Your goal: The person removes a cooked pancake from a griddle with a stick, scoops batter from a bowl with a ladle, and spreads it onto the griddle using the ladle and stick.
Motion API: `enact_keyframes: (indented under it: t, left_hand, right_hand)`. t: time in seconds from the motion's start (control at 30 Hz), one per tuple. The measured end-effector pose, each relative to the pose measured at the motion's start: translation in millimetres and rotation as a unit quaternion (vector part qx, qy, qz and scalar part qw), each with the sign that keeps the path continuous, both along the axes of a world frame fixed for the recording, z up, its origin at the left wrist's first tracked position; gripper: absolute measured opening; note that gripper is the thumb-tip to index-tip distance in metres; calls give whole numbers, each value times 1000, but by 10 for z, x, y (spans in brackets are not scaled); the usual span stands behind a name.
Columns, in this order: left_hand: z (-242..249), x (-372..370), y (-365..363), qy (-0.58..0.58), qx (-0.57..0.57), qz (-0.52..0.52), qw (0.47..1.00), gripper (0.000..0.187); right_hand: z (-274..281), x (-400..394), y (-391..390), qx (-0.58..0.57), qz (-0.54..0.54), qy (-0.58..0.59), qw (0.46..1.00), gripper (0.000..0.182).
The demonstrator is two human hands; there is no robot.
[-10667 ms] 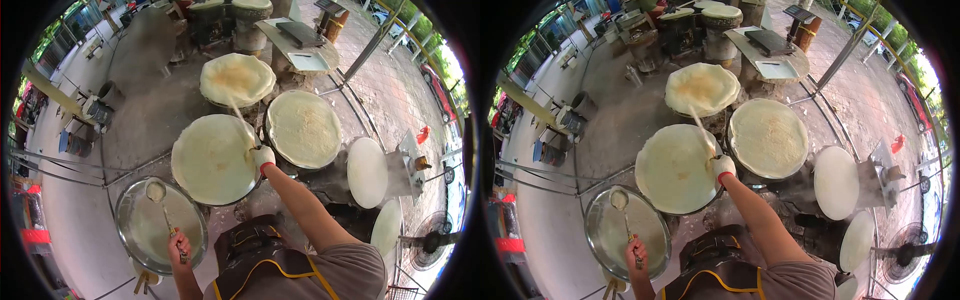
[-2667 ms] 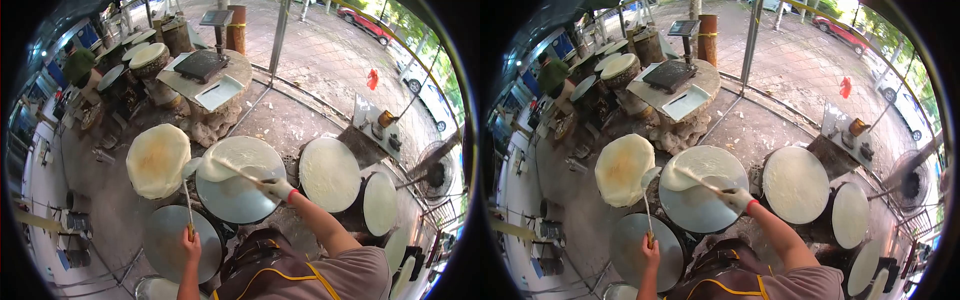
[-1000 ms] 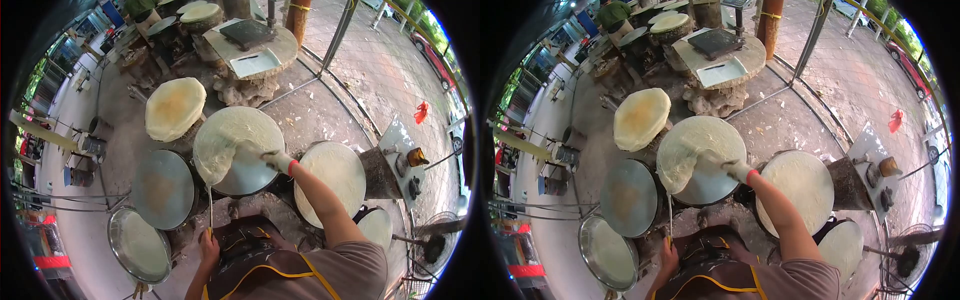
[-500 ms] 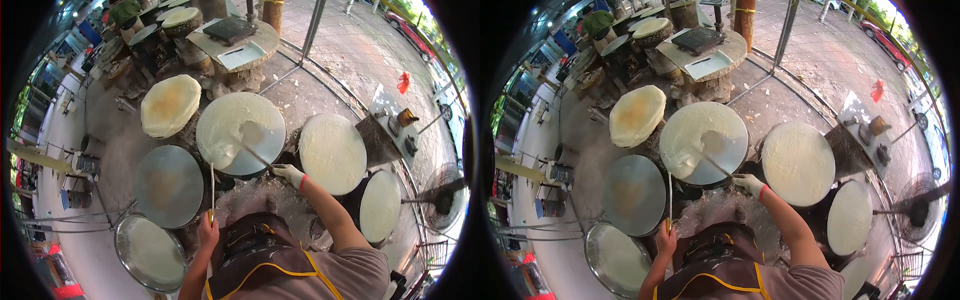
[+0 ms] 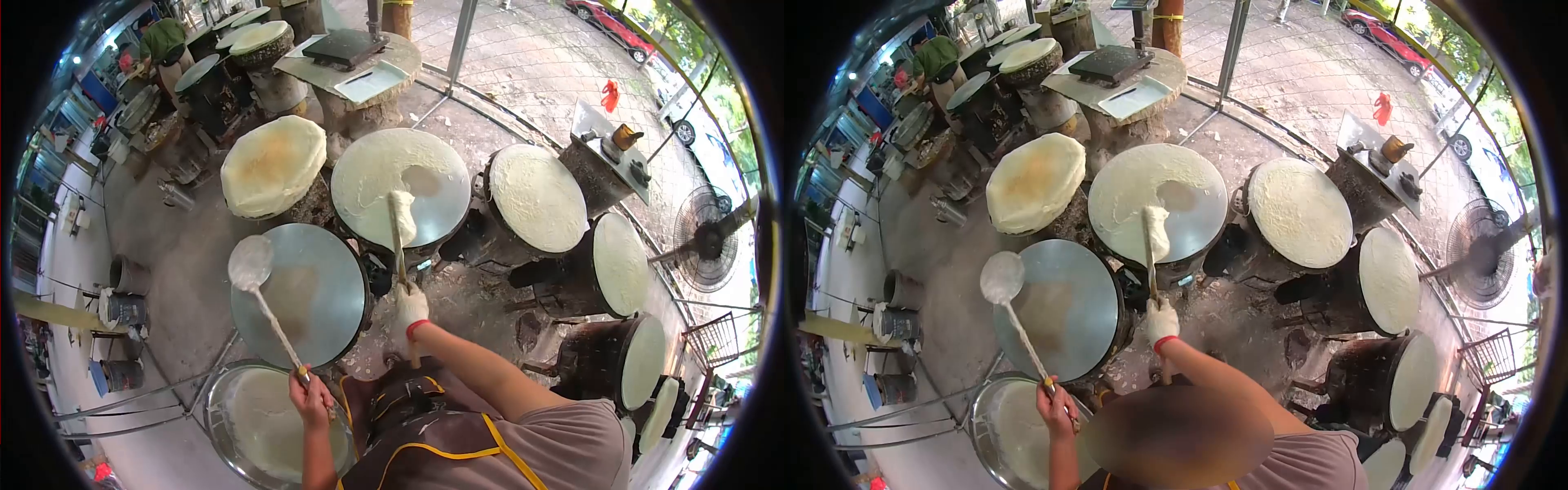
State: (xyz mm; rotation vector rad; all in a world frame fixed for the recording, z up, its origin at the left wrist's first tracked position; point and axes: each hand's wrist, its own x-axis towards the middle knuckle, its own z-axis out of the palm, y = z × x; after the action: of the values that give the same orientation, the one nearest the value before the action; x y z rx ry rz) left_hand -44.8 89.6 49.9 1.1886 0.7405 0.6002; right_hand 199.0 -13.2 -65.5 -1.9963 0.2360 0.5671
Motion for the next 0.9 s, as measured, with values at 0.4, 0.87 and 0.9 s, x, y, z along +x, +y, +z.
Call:
enact_keyframes:
  t: [0.4, 0.87, 0.9]
  left_hand:
    - [-92, -630, -132, -23, -143, 26, 989, 23]
    - [155, -65, -667, -14, -161, -1, 987, 28]
    - [158, 24, -735, -20, -167, 3, 986, 28]
  right_hand:
    - [42, 268, 173, 4, -61, -15, 998, 44]
    - [-53, 417, -855, 35, 200, 90, 975, 39]
    - [-249, 569, -996, 11, 173, 54, 983, 39]
